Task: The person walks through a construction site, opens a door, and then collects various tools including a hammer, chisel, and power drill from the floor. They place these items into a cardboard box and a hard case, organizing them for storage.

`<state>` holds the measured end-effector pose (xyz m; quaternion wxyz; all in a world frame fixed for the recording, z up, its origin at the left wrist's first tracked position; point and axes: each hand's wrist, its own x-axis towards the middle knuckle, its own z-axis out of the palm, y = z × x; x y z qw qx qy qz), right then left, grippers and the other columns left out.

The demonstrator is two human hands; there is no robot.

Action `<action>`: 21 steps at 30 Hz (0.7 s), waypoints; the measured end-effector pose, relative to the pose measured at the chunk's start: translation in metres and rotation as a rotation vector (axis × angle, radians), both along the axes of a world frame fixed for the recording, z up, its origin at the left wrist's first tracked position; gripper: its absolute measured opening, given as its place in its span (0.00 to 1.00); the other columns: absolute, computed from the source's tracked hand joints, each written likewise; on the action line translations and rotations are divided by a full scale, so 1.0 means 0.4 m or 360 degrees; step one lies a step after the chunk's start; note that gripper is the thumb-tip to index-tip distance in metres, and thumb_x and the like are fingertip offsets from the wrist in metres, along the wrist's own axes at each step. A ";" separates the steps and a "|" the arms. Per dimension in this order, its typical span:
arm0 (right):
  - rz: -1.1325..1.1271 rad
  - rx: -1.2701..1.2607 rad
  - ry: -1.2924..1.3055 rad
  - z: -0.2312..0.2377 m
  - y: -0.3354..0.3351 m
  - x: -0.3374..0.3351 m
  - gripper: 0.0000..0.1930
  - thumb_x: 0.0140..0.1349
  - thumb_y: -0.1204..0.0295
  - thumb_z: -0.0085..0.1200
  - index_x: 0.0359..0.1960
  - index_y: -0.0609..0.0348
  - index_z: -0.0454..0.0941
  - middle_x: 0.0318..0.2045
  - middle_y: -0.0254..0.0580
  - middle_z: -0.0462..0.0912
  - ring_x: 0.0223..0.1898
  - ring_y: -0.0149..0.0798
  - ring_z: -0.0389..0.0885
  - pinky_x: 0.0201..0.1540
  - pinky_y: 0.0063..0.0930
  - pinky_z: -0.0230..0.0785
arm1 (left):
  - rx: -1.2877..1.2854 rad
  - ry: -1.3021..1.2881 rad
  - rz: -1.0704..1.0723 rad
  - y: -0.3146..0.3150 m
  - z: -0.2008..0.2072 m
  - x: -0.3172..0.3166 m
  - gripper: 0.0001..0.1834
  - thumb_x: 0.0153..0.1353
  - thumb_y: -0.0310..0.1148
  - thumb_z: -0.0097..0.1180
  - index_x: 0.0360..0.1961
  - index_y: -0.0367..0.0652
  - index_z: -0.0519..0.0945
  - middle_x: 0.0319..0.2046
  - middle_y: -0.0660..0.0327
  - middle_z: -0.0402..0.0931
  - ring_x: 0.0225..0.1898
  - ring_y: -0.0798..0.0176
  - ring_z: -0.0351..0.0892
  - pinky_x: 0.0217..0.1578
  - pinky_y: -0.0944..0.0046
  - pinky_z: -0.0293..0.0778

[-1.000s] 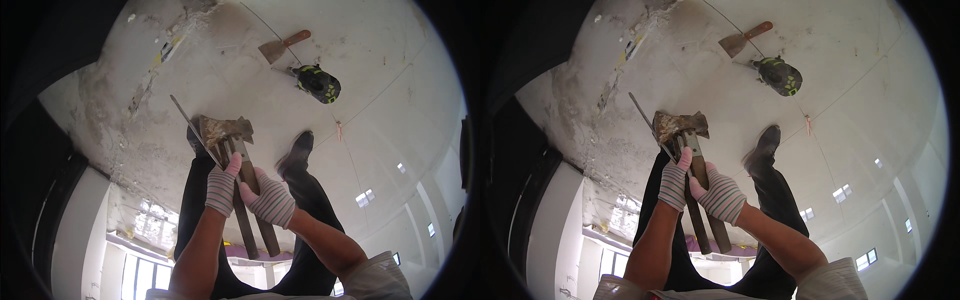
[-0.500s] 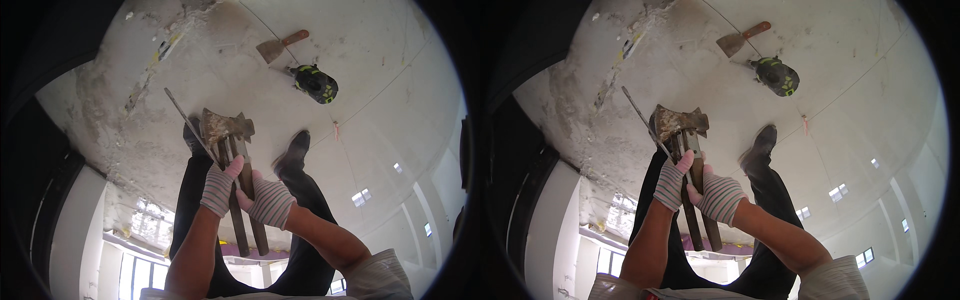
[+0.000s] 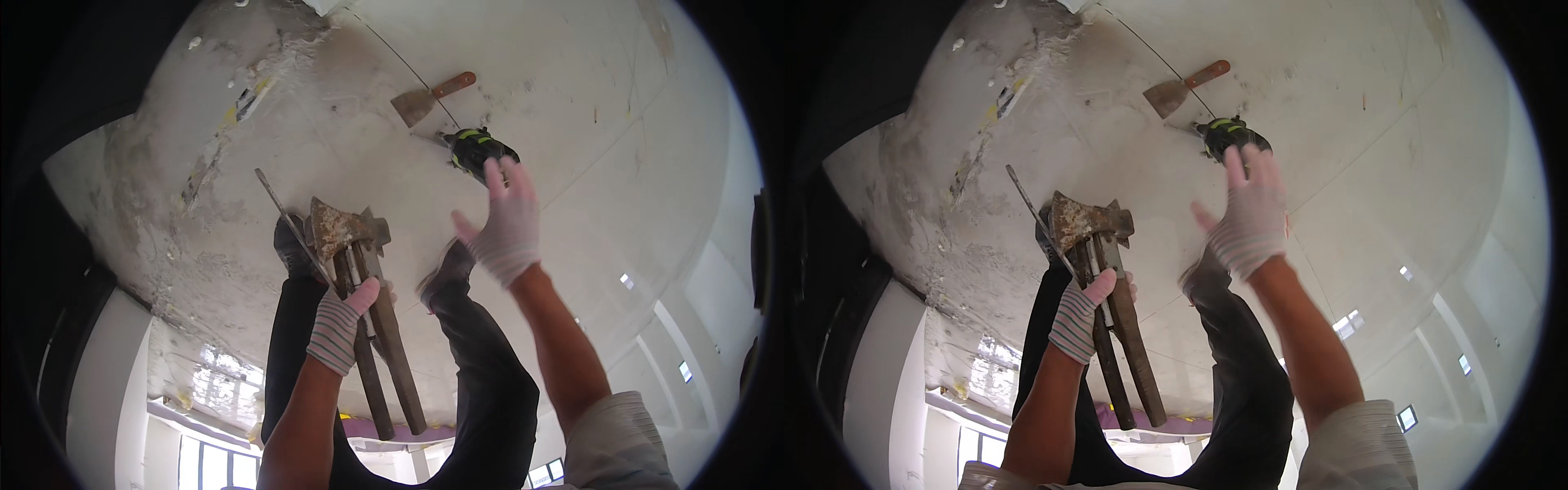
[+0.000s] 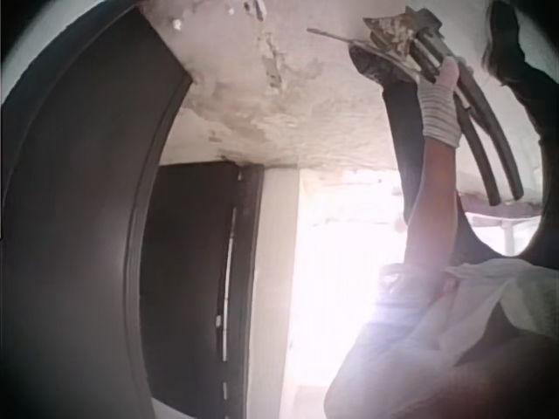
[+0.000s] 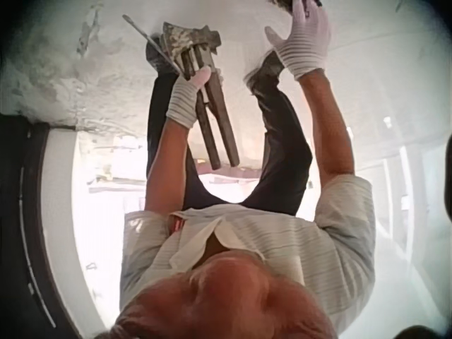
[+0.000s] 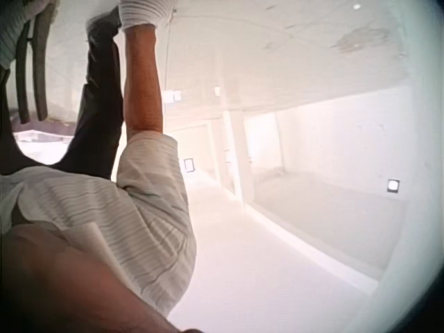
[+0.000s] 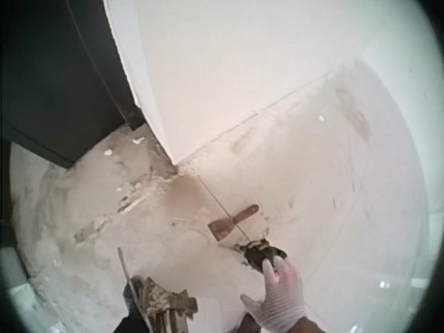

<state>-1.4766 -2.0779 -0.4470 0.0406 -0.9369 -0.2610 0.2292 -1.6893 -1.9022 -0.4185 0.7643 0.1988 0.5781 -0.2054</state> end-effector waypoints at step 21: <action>0.0263 -0.0180 0.0295 0.048 -0.008 0.037 0.37 0.46 0.60 0.72 0.60 0.47 0.69 0.57 0.51 0.73 0.55 0.59 0.75 0.55 0.52 0.74 | -0.0108 -0.0007 0.0805 -0.073 0.068 -0.146 0.20 0.62 0.42 0.70 0.46 0.38 0.81 0.38 0.57 0.85 0.36 0.59 0.86 0.37 0.57 0.84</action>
